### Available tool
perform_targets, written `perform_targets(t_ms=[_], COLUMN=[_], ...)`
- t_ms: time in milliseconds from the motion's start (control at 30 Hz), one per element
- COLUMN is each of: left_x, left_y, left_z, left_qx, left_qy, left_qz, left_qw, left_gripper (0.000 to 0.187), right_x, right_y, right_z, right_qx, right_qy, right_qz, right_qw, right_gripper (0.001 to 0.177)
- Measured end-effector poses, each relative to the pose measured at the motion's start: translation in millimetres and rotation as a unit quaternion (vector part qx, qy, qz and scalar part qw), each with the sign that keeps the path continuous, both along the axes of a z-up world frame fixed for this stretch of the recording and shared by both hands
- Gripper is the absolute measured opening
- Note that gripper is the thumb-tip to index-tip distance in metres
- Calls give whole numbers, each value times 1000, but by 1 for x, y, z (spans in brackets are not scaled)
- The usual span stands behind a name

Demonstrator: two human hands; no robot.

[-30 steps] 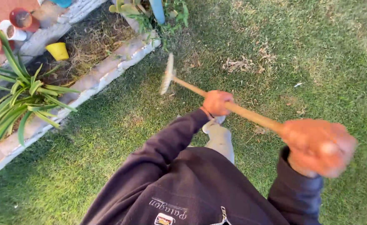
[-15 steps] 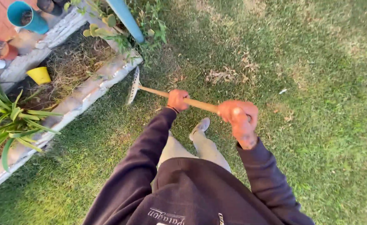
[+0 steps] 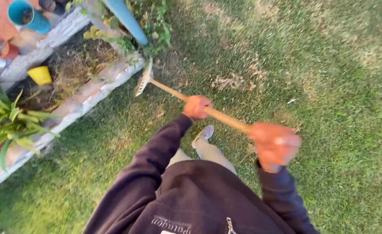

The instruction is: The person uses a rake to gather dry leaves and grass clippings on a lawn into small piles. The person moves along the edge of a tiled walkway and a raised planter, repeatedly raking debris toward the center of the grass area.

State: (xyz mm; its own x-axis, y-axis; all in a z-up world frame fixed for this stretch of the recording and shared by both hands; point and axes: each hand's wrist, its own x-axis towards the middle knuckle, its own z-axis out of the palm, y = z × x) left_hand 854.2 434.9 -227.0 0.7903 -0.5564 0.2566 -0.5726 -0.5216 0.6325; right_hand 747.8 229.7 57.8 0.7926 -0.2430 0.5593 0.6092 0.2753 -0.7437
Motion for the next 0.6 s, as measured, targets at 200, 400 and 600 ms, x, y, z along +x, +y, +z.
perform_targets(t_ms=[200,400,600], left_x=[31,-12,0], left_y=[25,-67,-94], left_z=[-67,-9,45], left_qx=[24,-26,-54], left_qy=[0,6,43], left_qz=[65,14,13], left_qw=[998,1000,998], left_gripper=[27,28,25], right_x=[32,11,15], right_y=[28,-2,-39], right_z=[-59,72,78], right_qx=[-62,-219,-65], right_qy=[70,131,52], right_qz=[50,15,-11], right_qw=[994,967,996], right_gripper=[46,38,46])
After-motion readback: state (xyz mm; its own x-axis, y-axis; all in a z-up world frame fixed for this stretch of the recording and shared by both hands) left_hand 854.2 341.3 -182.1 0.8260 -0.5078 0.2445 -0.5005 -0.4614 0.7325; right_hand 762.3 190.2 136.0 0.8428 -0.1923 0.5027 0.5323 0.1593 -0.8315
